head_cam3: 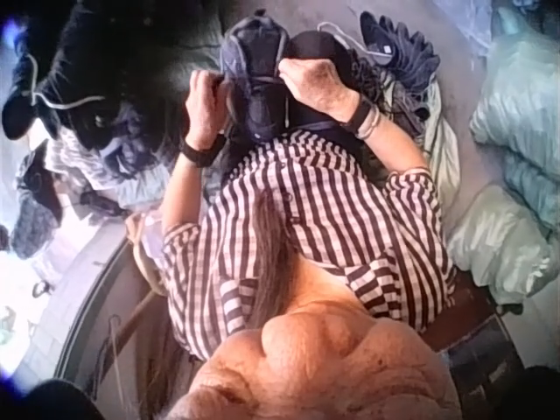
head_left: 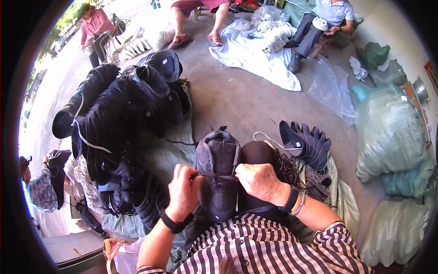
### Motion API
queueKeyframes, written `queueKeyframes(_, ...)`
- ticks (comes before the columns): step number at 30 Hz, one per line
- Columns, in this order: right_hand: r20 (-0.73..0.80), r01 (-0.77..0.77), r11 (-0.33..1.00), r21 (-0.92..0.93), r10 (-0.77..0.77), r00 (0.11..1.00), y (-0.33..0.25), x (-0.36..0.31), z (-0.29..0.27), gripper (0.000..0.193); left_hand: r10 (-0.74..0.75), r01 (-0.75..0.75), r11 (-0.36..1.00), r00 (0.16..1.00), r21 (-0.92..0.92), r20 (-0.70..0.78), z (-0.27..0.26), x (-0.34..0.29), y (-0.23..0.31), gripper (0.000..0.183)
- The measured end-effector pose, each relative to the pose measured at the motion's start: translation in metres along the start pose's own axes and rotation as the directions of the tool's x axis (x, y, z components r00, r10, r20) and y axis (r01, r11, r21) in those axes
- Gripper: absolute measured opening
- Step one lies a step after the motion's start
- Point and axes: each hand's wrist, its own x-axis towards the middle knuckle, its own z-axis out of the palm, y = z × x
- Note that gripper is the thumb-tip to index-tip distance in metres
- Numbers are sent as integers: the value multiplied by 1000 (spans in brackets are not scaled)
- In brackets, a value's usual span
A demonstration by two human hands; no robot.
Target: The recorder is lacing and organizing a black shoe while others work in the background.
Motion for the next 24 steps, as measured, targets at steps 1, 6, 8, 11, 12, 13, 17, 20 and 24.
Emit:
queueKeyframes(1,-2,0,1000,-1,0,1000,1,0,0,10,38,-32,995,997,99,-61,-5,5,1,18)
queueKeyframes(6,44,-87,979,187,81,996,10,0,-4,7,51,-58,990,997,125,65,-10,8,-5,18)
queueKeyframes(8,31,-102,974,202,98,995,13,2,-4,4,-35,32,999,996,29,80,-8,3,-3,17)
queueKeyframes(11,-15,-87,986,145,90,996,10,9,-9,5,-96,105,986,993,-131,72,-5,1,1,12)
queueKeyframes(12,19,3,998,61,-5,1000,7,11,-14,5,-117,124,973,992,-193,51,-3,-2,-7,11)
queueKeyframes(13,60,98,995,-21,-96,994,5,13,-18,6,-138,141,957,990,-255,31,-2,-5,-12,10)
queueKeyframes(17,-7,287,938,-197,-294,956,5,21,-22,5,-88,76,979,995,-189,-55,6,-5,-3,8)
queueKeyframes(20,7,287,938,-196,-291,957,9,21,-16,5,-16,8,992,998,-129,-57,10,3,3,7)
queueKeyframes(24,35,237,961,-142,-234,971,11,18,-17,7,-164,195,950,976,-243,140,8,-2,9,11)
